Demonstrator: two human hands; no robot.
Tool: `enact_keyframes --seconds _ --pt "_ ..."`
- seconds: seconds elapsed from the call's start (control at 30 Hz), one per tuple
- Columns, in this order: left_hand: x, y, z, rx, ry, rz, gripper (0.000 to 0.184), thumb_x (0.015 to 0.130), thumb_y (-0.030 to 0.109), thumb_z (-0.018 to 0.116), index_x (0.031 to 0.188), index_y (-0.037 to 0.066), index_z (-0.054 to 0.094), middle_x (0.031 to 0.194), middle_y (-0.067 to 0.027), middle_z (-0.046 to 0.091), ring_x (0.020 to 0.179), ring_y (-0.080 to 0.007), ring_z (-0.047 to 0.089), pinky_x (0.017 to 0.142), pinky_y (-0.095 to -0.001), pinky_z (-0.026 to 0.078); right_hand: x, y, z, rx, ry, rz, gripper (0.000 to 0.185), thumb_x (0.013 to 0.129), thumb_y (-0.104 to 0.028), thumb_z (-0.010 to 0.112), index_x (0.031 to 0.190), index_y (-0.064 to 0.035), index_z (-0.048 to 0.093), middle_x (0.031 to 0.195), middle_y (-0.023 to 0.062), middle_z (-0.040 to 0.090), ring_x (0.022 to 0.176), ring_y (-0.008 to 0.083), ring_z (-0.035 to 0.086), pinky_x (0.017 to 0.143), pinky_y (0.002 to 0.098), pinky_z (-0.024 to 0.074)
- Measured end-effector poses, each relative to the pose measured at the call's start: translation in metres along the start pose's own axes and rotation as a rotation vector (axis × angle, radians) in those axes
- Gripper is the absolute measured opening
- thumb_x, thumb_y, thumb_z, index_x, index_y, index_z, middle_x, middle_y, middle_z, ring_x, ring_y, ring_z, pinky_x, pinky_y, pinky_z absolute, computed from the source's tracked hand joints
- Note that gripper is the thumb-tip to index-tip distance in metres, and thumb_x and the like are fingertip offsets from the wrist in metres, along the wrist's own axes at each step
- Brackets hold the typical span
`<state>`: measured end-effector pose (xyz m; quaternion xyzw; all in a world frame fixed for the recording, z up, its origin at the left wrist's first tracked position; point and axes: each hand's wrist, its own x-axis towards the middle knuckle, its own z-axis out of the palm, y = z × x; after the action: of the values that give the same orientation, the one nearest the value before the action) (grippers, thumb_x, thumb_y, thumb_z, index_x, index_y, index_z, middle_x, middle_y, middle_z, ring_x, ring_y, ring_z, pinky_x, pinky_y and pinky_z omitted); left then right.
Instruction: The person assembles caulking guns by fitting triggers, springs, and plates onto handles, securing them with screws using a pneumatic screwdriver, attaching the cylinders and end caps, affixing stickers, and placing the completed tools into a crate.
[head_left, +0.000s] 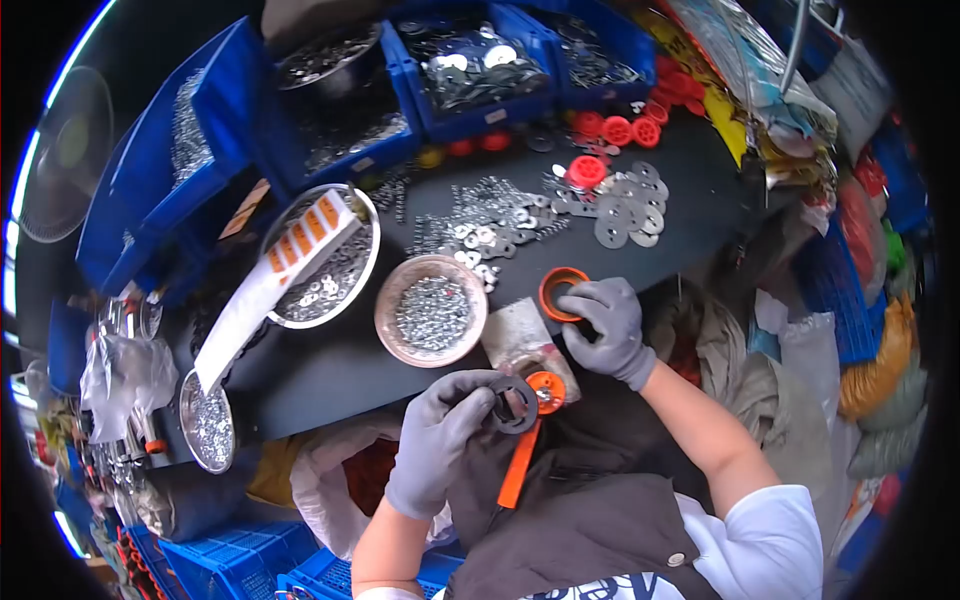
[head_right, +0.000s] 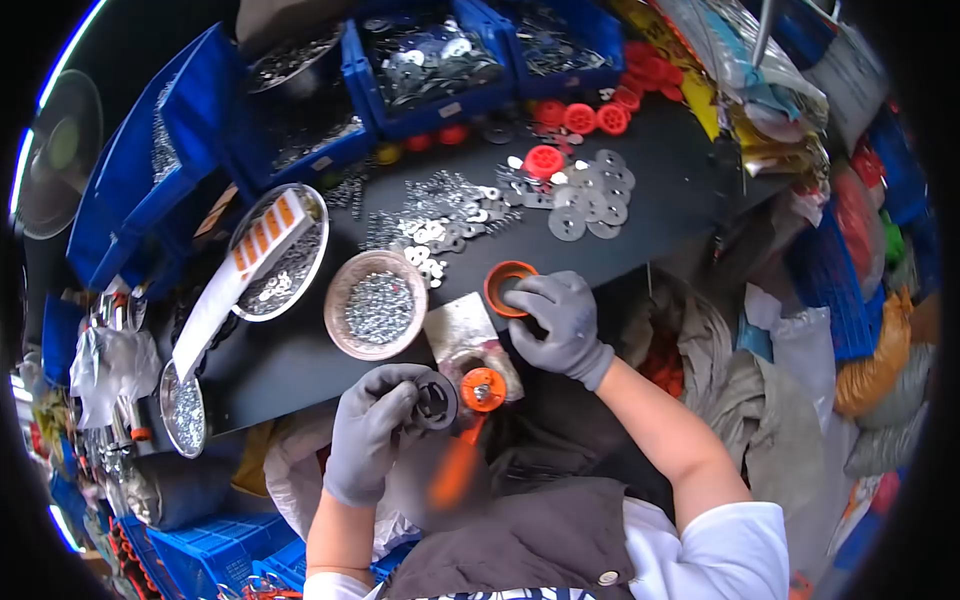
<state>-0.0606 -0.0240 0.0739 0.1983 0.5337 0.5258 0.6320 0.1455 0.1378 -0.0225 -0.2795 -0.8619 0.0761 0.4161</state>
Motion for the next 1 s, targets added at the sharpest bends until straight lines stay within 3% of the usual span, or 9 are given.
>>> enact_keyframes --seconds 0.1,0.17,0.23,0.37,0.43,0.6,0.73,0.93,1.0 --pt "0.008 -0.007 0.018 0.127 -0.059 0.038 0.024 0.099 0.01 0.055 0.116 -0.004 0.062 0.099 -0.0053 0.068 0.088 -0.0088 0.064 0.073 -0.0227 0.052 0.0 -0.002 0.003 0.001 0.016 0.015 0.033 0.062 -0.013 0.074 0.094 -0.0142 0.069 0.094 0.0021 0.065 0.084 0.0253 0.059 0.079 0.0387 0.0459" --pt "0.024 -0.026 0.013 0.855 0.016 0.488 0.026 0.092 0.01 0.061 0.115 0.0 0.064 0.091 -0.0123 0.066 0.08 -0.0221 0.066 0.072 -0.0315 0.052 0.0 -0.002 0.005 -0.005 0.044 0.017 0.033 0.062 -0.014 0.075 0.094 -0.0146 0.069 0.095 0.0015 0.065 0.085 0.0245 0.059 0.078 0.0383 0.0458" --pt "0.025 -0.027 0.015 1.013 0.024 0.463 0.03 0.088 0.009 0.063 0.116 0.002 0.065 0.1 -0.0176 0.063 0.082 -0.0303 0.063 0.076 -0.0343 0.052 -0.001 0.0 0.004 0.005 0.039 0.019 0.033 0.062 -0.014 0.075 0.094 -0.0151 0.069 0.095 0.0014 0.065 0.085 0.024 0.059 0.078 0.0381 0.0457" --pt "0.024 -0.031 0.015 0.933 0.085 0.514 0.039 0.082 0.015 0.068 0.12 0.003 0.063 0.111 -0.0178 0.059 0.092 -0.0315 0.06 0.083 -0.0382 0.049 -0.003 0.002 0.003 0.022 0.031 0.021 0.034 0.062 -0.015 0.076 0.095 -0.0152 0.07 0.096 0.001 0.065 0.085 0.0238 0.059 0.077 0.0379 0.0456" --pt "0.023 -0.026 0.014 1.144 -0.045 0.796 0.054 0.074 0.022 0.074 0.123 0.005 0.061 0.115 -0.0168 0.056 0.102 -0.0344 0.056 0.09 -0.0439 0.045 -0.003 0.003 0.004 0.028 0.035 0.021 0.034 0.062 -0.015 0.076 0.095 -0.0152 0.07 0.096 0.0009 0.065 0.085 0.0237 0.059 0.077 0.0378 0.0455" --pt "0.024 -0.017 0.026 1.439 -0.064 0.695 0.064 0.065 0.029 0.08 0.122 0.008 0.062 0.114 -0.0162 0.057 0.106 -0.0337 0.054 0.095 -0.043 0.042 -0.005 0.003 0.004 0.03 0.025 0.018 0.035 0.062 -0.013 0.075 0.097 -0.0133 0.07 0.097 0.0039 0.067 0.086 0.0253 0.06 0.081 0.0385 0.0459" --pt "0.025 -0.003 0.029 1.433 -0.151 0.628 0.059 0.067 0.025 0.078 0.121 0.006 0.063 0.111 -0.0177 0.059 0.102 -0.0347 0.057 0.091 -0.0423 0.046 -0.005 0.004 0.004 0.035 0.025 0.028 0.034 0.062 -0.013 0.075 0.096 -0.0134 0.07 0.097 0.0034 0.066 0.086 0.0248 0.06 0.08 0.0382 0.0457" --pt "0.016 0.004 0.017 0.897 -0.109 0.707 0.037 0.089 0.002 0.054 0.125 -0.002 0.059 0.106 -0.0198 0.062 0.091 -0.0279 0.063 0.081 -0.0345 0.051 -0.007 0.004 0.007 0.028 0.064 0.013 0.033 0.063 -0.017 0.076 0.096 -0.0163 0.069 0.094 0.0002 0.064 0.083 0.0233 0.058 0.074 0.0383 0.044" --pt "0.015 0.001 0.017 0.467 -0.155 0.344 0.034 0.092 -0.002 0.048 0.123 -0.001 0.062 0.1 -0.0171 0.064 0.09 -0.0251 0.064 0.081 -0.0322 0.051 -0.008 0.003 0.006 0.04 0.047 0.032 0.033 0.063 -0.012 0.075 0.095 -0.0137 0.07 0.097 0.0024 0.066 0.086 0.0241 0.06 0.081 0.0377 0.0448"
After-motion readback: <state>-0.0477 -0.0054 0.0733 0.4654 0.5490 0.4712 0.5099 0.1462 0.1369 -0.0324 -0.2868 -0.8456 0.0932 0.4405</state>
